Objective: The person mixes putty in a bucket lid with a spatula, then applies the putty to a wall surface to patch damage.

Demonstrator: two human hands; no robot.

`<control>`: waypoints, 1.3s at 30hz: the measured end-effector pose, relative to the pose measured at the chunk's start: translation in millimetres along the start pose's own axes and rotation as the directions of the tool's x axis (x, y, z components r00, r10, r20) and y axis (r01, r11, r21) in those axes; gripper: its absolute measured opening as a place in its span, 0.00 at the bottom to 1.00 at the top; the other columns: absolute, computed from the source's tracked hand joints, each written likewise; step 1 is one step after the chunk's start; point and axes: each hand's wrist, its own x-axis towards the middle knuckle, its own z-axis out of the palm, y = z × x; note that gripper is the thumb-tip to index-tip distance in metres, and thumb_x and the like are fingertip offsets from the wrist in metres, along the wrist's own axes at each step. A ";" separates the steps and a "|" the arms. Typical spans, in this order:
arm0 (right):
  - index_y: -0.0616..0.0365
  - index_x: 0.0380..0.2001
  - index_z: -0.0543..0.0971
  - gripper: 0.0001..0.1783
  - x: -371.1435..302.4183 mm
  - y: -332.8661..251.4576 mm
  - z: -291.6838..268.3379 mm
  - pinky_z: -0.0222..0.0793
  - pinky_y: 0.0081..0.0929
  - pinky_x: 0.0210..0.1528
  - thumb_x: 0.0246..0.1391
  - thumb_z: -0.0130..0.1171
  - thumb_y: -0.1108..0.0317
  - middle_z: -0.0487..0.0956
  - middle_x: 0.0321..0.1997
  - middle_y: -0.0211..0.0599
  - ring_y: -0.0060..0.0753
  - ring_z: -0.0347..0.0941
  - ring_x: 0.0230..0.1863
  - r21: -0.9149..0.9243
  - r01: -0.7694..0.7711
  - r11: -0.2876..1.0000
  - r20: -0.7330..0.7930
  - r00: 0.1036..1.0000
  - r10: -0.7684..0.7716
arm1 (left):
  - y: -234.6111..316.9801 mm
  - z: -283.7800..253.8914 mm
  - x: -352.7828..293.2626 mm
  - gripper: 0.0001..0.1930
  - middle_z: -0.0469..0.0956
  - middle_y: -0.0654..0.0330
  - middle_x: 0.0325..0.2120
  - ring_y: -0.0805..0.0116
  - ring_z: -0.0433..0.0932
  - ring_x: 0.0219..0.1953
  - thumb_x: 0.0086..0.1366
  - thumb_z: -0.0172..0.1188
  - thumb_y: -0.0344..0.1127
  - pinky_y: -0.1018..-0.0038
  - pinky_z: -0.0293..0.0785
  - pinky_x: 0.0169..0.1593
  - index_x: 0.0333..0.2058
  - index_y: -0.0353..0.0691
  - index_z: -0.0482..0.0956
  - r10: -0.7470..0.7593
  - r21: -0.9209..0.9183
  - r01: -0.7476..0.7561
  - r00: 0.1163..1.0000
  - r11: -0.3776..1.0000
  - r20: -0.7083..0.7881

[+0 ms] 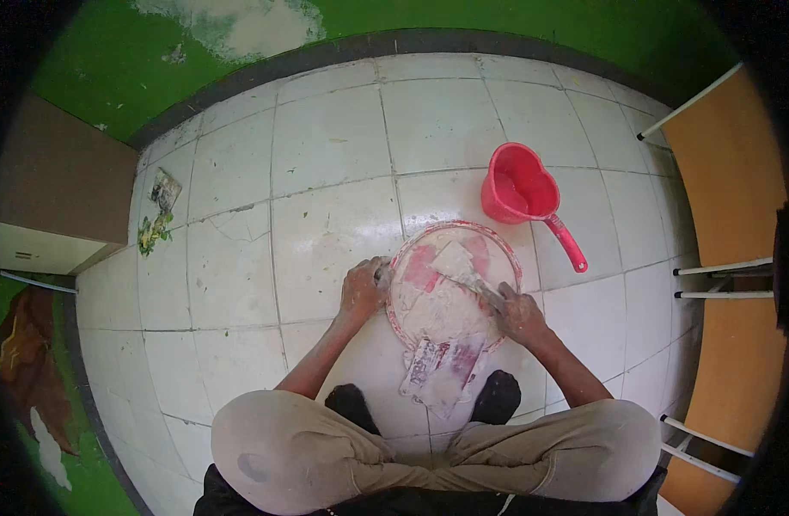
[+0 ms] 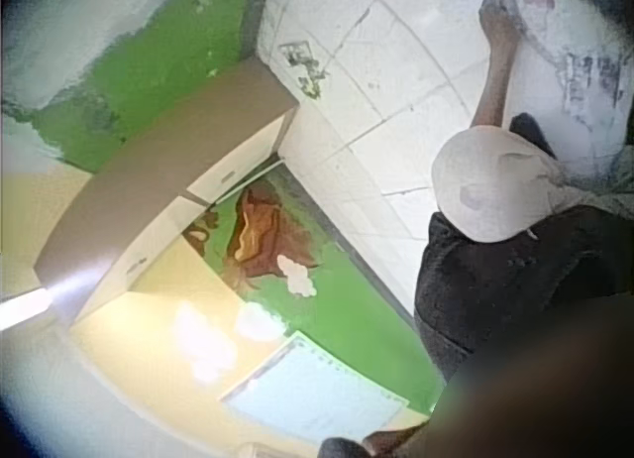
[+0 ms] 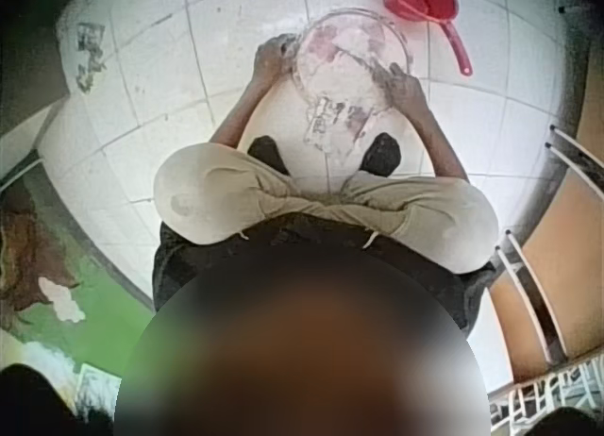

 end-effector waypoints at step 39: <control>0.55 0.44 0.77 0.14 3.9 -43.1 -120.1 0.75 0.45 0.34 0.53 0.50 0.70 0.78 0.28 0.44 0.47 0.79 0.31 -0.218 0.116 0.969 0.309 0.950 -0.044 | -11.3 -1.2 -33.2 0.18 0.76 0.45 0.38 0.44 0.78 0.41 0.60 0.58 0.34 0.56 0.75 0.46 0.50 0.40 0.78 0.009 0.133 -0.008 1.000 0.991 -0.010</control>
